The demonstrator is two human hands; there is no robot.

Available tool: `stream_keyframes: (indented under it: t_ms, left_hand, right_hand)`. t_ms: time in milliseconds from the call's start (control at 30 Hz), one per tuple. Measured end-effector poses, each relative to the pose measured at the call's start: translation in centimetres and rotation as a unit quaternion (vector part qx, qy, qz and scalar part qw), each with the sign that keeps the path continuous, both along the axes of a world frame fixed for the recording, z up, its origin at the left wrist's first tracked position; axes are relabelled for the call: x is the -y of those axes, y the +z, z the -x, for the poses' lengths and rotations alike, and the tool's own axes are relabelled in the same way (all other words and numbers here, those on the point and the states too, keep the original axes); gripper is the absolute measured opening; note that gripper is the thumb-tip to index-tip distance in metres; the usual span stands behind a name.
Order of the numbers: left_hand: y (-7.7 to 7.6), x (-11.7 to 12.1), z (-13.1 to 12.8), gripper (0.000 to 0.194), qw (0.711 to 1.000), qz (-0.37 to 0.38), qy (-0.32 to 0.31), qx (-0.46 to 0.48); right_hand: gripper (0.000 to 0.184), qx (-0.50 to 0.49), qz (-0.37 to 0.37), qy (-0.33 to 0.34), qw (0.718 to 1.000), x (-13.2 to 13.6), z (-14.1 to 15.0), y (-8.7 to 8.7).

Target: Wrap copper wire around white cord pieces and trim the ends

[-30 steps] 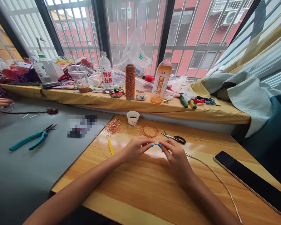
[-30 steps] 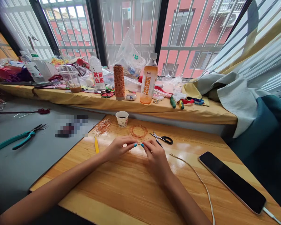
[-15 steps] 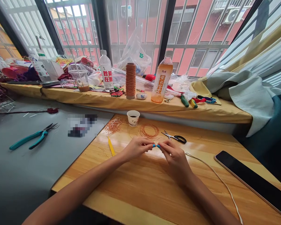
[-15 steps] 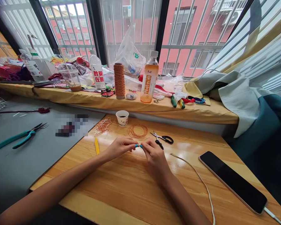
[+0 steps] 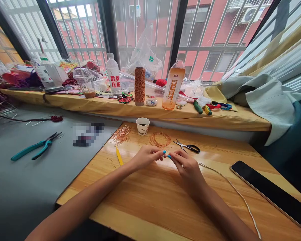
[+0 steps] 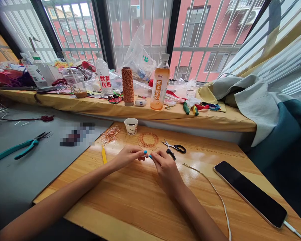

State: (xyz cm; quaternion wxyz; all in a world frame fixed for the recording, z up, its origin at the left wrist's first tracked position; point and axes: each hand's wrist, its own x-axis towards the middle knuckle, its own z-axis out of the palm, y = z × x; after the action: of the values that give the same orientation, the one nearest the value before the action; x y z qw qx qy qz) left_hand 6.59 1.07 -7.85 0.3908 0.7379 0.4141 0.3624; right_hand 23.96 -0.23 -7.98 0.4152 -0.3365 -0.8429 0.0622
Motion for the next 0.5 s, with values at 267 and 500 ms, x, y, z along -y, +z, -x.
stream_keyframes:
  t_ms: [267, 500]
  left_hand:
    - [0.35, -0.54, 0.46, 0.037, 0.996, 0.069, -0.054, 0.031]
    - [0.33, -0.48, 0.36, 0.022, 0.998, 0.0, -0.013, 0.065]
  right_hand:
    - [0.015, -0.002, -0.029, -0.003, 1.0, -0.26, -0.31, -0.23]
    - [0.017, 0.052, -0.073, -0.007, 0.996, -0.91, -0.87, -0.76]
